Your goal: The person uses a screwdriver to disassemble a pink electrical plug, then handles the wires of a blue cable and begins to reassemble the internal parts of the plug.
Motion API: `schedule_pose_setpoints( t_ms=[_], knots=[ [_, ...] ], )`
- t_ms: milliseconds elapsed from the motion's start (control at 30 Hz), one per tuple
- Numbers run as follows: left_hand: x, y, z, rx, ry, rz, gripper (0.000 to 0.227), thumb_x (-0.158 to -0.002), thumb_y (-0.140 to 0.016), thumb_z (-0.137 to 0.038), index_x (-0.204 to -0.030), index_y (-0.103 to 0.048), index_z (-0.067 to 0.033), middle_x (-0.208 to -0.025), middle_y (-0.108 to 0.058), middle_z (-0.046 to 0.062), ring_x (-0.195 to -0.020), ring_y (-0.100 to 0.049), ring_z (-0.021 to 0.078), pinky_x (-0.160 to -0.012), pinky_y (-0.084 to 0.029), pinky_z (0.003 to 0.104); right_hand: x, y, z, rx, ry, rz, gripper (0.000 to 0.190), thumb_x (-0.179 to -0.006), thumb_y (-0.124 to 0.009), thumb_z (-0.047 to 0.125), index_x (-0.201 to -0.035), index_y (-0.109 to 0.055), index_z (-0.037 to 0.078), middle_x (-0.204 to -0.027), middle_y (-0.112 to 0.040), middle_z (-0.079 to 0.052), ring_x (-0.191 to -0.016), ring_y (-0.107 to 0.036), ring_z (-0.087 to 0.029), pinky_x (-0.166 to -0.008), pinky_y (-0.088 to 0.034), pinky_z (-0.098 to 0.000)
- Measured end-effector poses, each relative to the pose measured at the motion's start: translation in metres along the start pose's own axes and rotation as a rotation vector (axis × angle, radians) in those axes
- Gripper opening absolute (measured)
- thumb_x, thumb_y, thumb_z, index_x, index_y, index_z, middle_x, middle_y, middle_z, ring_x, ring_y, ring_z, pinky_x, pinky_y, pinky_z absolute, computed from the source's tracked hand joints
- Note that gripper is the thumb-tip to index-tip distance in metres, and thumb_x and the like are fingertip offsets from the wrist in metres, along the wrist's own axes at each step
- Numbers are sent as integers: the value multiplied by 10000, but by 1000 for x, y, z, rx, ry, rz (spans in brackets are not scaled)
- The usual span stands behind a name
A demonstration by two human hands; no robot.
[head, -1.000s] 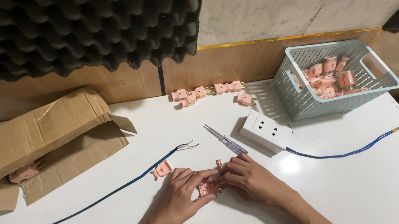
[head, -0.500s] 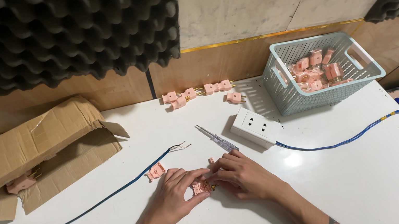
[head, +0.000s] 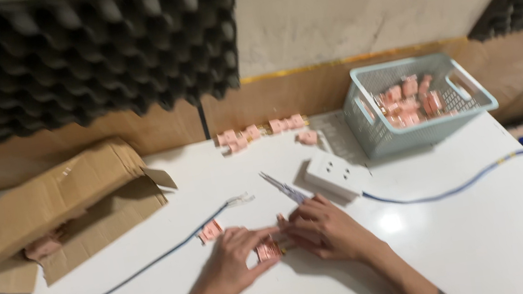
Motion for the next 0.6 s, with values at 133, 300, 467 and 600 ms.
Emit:
schedule_pose_setpoints(
  t_ms=[133, 300, 467, 600],
  knots=[
    [-2, 7, -5, 13, 79, 46, 542, -1029, -850, -422, -1526, -701, -269, -1151, -817, -65, -1020, -661, 200, -1012, -472, 329, -8, 6, 9, -40, -17, -18, 175, -1114, -715, 156, -1255, -806, 106, -1027, -704, -46, -870, -618, -282, -832, -443, -401],
    [-3, 6, -4, 73, 135, 85, 530, -1023, -844, -413, -1517, -701, -287, -1189, -814, -72, -1049, -663, 186, -1041, -457, 337, -5, 0, 3, -59, -43, -3, 140, -1101, -743, 180, -1200, -820, 118, -1068, -734, -45, -905, -653, -279, -858, -454, -407],
    [-1, 4, -2, 73, 152, 94, 542, -1025, -838, -425, -1528, -681, -296, -1176, -803, -61, -1098, -654, 212, -1082, -449, 352, -6, 2, 2, -70, -79, 0, 207, -1093, -741, 207, -1263, -845, 151, -1144, -792, -37, -943, -695, -264, -865, -459, -401],
    [0, 1, 1, 84, 183, 112, 537, -1028, -832, -443, -1524, -681, -302, -1180, -797, -64, -1156, -661, 217, -1094, -450, 368, -7, 4, 3, -69, -90, -8, 191, -1094, -739, 210, -1249, -845, 175, -1104, -787, -19, -924, -678, -244, -826, -434, -395]
  ],
)
Point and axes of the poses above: each hand's wrist, its own x-axis away from the middle knuckle, its own y-axis out of the back of the hand, z = x × y, the point moved 6 cm from there along -x, towards the middle knuckle
